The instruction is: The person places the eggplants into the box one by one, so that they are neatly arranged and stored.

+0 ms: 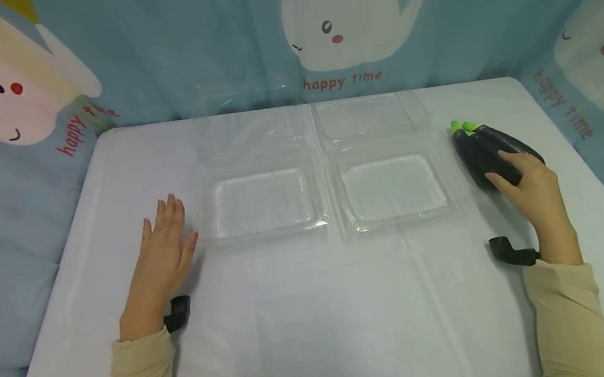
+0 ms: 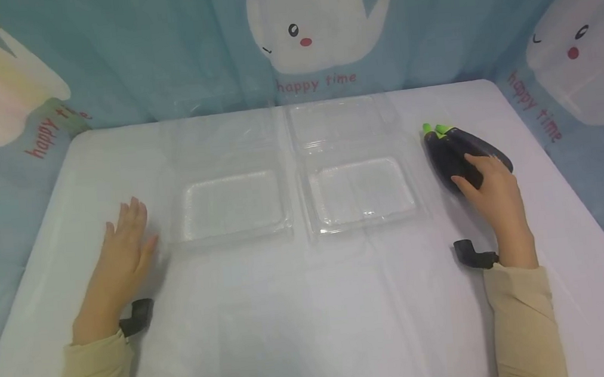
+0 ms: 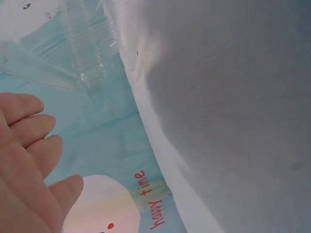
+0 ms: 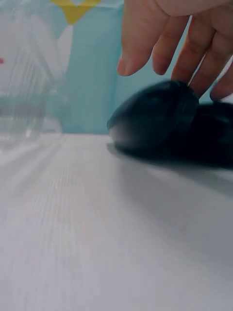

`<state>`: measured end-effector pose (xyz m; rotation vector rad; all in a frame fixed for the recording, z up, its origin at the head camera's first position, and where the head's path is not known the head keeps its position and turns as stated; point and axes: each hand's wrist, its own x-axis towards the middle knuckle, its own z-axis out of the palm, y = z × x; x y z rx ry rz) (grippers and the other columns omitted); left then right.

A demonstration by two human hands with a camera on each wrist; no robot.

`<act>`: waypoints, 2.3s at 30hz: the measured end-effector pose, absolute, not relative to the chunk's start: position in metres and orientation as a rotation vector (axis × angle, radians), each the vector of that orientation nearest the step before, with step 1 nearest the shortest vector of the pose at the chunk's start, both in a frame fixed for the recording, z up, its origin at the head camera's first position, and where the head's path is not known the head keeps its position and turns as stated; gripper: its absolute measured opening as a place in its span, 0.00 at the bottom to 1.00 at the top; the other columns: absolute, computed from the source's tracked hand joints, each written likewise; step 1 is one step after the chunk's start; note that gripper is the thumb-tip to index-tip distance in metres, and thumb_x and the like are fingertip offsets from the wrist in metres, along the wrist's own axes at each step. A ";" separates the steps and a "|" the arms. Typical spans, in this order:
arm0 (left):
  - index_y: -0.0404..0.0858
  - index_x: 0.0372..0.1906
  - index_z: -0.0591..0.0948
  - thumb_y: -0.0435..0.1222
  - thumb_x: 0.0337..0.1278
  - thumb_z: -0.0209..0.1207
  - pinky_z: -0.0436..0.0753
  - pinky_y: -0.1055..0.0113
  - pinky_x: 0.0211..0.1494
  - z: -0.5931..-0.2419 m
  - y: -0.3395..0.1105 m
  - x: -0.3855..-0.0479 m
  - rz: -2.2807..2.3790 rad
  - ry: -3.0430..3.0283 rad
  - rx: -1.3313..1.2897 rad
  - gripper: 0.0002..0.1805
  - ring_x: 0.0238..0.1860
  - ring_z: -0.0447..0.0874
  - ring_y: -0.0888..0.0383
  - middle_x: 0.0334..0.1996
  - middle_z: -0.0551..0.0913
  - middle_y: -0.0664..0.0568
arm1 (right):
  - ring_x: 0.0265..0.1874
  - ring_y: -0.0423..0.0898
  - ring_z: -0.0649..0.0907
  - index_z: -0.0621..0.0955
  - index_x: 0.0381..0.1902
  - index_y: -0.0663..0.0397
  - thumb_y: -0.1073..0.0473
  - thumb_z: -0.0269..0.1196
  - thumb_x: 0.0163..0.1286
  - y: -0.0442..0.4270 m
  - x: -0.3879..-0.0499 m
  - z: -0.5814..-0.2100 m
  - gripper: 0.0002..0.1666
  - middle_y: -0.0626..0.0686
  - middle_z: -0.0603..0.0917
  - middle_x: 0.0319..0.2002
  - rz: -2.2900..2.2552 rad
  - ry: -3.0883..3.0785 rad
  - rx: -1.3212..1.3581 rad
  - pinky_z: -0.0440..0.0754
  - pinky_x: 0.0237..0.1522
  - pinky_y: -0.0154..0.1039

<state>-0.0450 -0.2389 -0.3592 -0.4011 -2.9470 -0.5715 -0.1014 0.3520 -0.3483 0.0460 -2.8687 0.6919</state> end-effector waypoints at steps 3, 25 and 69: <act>0.25 0.71 0.48 0.45 0.74 0.39 0.37 0.42 0.70 -0.361 -0.237 -0.046 -0.557 -2.937 -0.424 0.34 0.73 0.37 0.41 0.72 0.43 0.34 | 0.65 0.71 0.59 0.67 0.63 0.71 0.56 0.57 0.70 0.350 -0.100 -0.352 0.31 0.75 0.67 0.61 0.700 -2.863 0.002 0.51 0.66 0.63; 0.25 0.70 0.52 0.40 0.73 0.41 0.40 0.45 0.71 -0.370 -0.234 -0.038 -0.572 -2.887 -0.407 0.31 0.73 0.40 0.45 0.72 0.49 0.35 | 0.56 0.72 0.69 0.72 0.57 0.76 0.62 0.63 0.64 0.337 -0.101 -0.365 0.28 0.75 0.72 0.55 0.594 -2.800 -0.014 0.64 0.59 0.63; 0.25 0.71 0.51 0.39 0.73 0.40 0.41 0.46 0.72 -0.369 -0.233 -0.039 -0.591 -2.899 -0.408 0.31 0.73 0.40 0.46 0.72 0.48 0.36 | 0.58 0.66 0.72 0.76 0.53 0.74 0.69 0.70 0.53 0.333 -0.102 -0.372 0.29 0.72 0.76 0.53 0.717 -2.542 -0.074 0.63 0.64 0.54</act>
